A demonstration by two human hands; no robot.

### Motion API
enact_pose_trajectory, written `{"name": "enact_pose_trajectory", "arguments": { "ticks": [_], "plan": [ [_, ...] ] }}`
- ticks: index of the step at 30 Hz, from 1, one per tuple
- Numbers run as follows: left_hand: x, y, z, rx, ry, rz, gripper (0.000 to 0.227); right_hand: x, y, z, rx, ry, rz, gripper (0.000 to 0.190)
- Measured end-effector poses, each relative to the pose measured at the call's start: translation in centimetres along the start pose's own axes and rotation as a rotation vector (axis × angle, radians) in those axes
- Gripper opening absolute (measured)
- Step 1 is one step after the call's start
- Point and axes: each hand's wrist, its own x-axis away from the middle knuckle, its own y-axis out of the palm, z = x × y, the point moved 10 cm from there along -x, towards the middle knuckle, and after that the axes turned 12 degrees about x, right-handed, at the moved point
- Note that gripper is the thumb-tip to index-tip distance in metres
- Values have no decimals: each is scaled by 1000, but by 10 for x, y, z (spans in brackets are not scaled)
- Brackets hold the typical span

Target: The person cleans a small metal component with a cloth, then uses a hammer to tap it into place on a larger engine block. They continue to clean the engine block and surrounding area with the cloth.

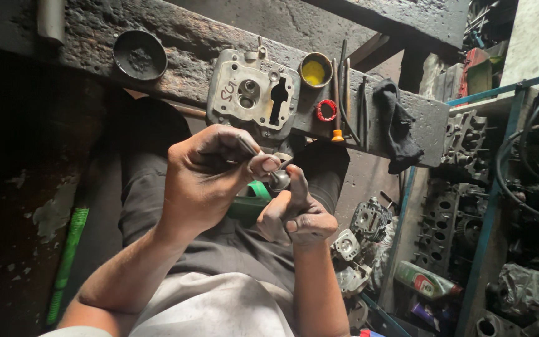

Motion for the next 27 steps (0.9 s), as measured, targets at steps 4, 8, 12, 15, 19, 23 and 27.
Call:
{"name": "enact_pose_trajectory", "arguments": {
  "ticks": [4, 8, 12, 15, 19, 23, 27],
  "plan": [
    [-1, 3, -2, 113, -36, -30, 17, -4, -4, -1, 7, 12, 21, 97],
    [0, 6, -4, 105, -52, -54, 22, -2, -6, -3, 32, 22, 31, 96],
    [0, 8, -8, 106, -62, -70, 24, 10, -16, -4, 92, 34, 74, 97],
    [0, 9, -8, 115, -45, -74, 23, 20, -33, 1, 302, 176, 117, 96],
    [0, 1, -3, 100, -21, -13, 19, 44, -84, -36, 1105, 455, 363, 94],
    [2, -15, -2, -47, -25, 94, 13, 60, -164, -149, 1954, 300, 808, 60],
    [3, -21, -4, -29, -38, 132, 14, 83, -247, -207, 2273, 485, 950, 65]
  ]
}}
